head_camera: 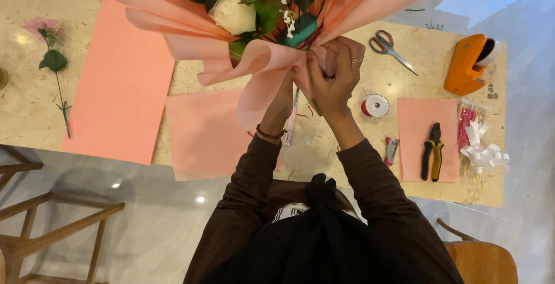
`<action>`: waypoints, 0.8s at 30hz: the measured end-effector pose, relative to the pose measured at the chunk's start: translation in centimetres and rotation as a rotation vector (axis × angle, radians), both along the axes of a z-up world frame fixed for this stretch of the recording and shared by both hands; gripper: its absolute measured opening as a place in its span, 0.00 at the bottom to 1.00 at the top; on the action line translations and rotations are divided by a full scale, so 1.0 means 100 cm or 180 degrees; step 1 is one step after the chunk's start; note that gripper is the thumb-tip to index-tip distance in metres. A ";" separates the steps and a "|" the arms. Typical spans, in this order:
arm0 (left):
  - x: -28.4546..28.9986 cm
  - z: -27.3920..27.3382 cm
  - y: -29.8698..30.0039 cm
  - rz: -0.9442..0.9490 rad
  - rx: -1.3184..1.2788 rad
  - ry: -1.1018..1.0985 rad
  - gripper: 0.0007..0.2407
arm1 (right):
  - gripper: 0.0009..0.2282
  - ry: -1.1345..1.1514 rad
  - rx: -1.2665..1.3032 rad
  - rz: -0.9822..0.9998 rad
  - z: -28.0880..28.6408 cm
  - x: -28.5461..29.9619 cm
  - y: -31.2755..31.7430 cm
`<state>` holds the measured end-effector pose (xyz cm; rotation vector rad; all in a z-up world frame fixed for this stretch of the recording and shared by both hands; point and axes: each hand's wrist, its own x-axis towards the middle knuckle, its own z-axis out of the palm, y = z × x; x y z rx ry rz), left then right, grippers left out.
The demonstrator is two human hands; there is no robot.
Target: The person wraps a floral bouquet using pink paper, secures a decorative bow to a wooden skewer with wire and adhesive tape, and attaches it to the arrangement.
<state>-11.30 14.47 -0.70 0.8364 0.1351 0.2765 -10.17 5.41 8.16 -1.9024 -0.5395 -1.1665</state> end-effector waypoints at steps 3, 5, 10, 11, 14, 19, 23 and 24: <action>0.009 -0.010 -0.004 -0.0161 -0.0168 -0.0037 0.27 | 0.10 0.0032 0.0012 0.0033 -0.004 0.000 0.002; 0.014 -0.017 0.003 -0.0206 -0.0060 0.0086 0.27 | 0.10 0.0030 -0.0011 0.0012 -0.003 0.002 0.003; 0.006 -0.013 0.014 -0.0217 0.0183 0.0246 0.30 | 0.09 0.0048 0.0037 0.0050 -0.007 0.006 0.006; 0.006 -0.010 0.013 -0.0161 0.0173 0.0203 0.30 | 0.09 0.0045 0.0043 0.0032 -0.008 0.006 0.007; 0.002 -0.004 0.012 -0.0056 0.0198 0.0079 0.28 | 0.11 0.0073 0.0060 0.0015 -0.009 0.003 0.009; 0.004 -0.006 0.010 0.0114 0.0093 0.0050 0.25 | 0.14 0.0148 0.0056 0.0071 -0.009 0.001 0.013; 0.001 0.010 0.014 0.0034 0.0148 0.0126 0.22 | 0.12 0.0243 -0.0001 0.0199 -0.007 -0.003 0.015; 0.000 0.016 0.015 0.0003 0.0211 0.0119 0.20 | 0.10 0.0307 -0.0017 0.0206 -0.007 -0.005 0.015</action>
